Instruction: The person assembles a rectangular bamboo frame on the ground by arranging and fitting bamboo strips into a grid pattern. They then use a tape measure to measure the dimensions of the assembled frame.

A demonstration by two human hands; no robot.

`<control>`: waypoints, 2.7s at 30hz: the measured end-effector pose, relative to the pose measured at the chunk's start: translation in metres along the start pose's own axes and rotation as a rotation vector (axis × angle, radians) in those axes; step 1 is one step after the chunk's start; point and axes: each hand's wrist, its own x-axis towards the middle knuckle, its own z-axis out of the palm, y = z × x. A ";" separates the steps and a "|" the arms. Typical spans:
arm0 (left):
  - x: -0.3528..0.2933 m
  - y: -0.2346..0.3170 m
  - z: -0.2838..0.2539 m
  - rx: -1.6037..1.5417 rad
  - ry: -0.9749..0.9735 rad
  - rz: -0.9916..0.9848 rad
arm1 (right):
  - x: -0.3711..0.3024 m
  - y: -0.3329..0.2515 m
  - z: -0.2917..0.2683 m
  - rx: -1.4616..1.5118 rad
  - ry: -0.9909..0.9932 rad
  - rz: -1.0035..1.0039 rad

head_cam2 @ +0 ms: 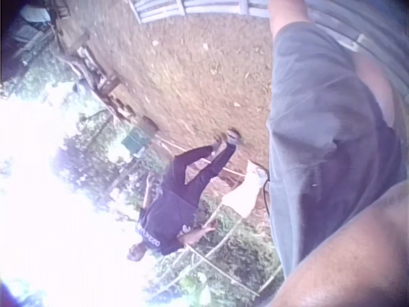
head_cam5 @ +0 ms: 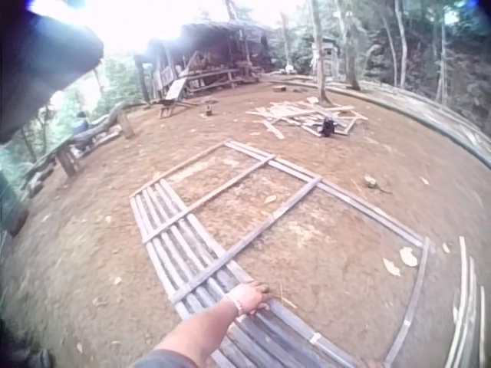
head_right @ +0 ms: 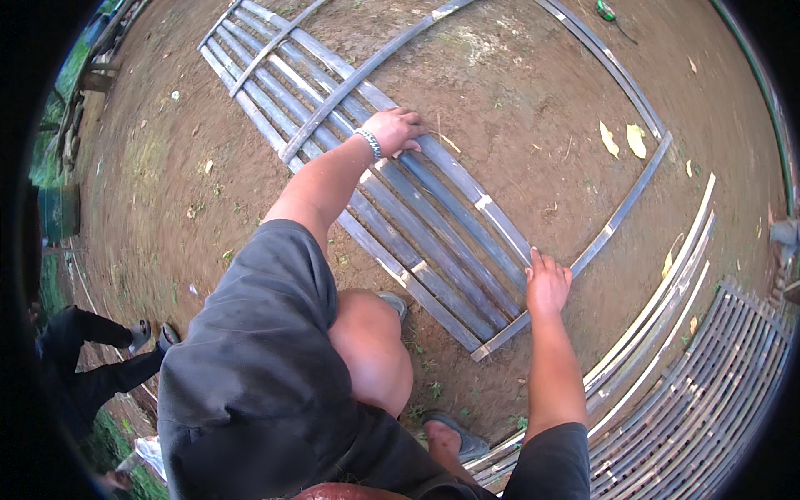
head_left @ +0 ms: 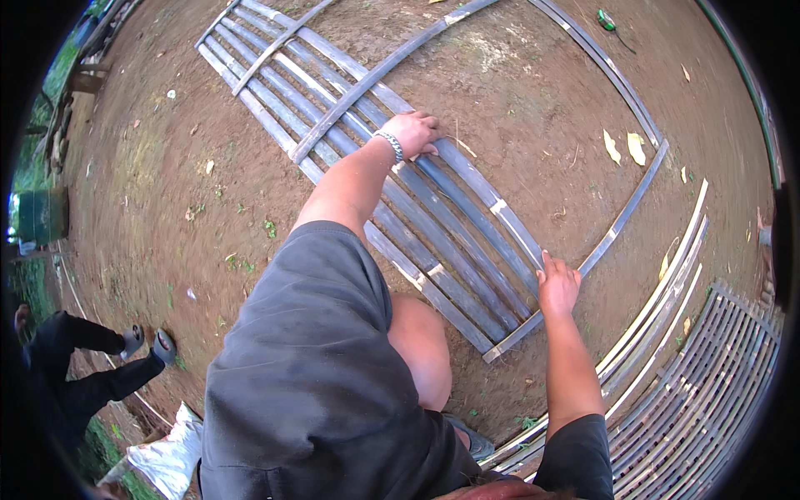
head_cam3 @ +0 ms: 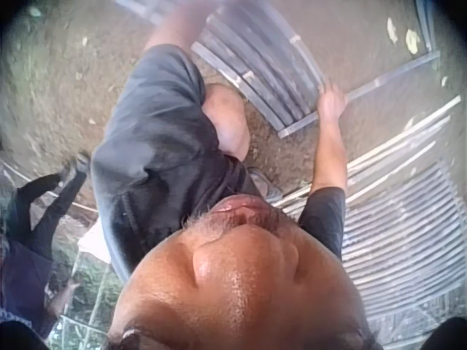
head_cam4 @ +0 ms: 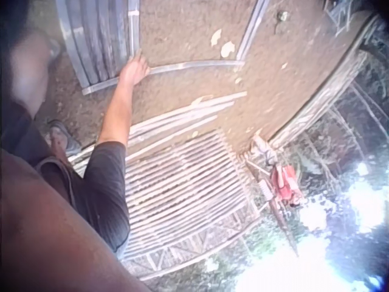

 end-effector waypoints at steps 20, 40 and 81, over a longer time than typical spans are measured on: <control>0.003 0.026 -0.009 0.072 0.019 -0.054 | -0.052 0.023 0.073 1.286 0.301 1.092; 0.001 0.019 -0.001 0.019 0.074 -0.054 | -0.046 0.023 0.075 1.226 0.330 1.075; 0.009 0.168 -0.041 -0.222 0.190 0.200 | -0.332 0.165 -0.038 0.471 -0.225 0.544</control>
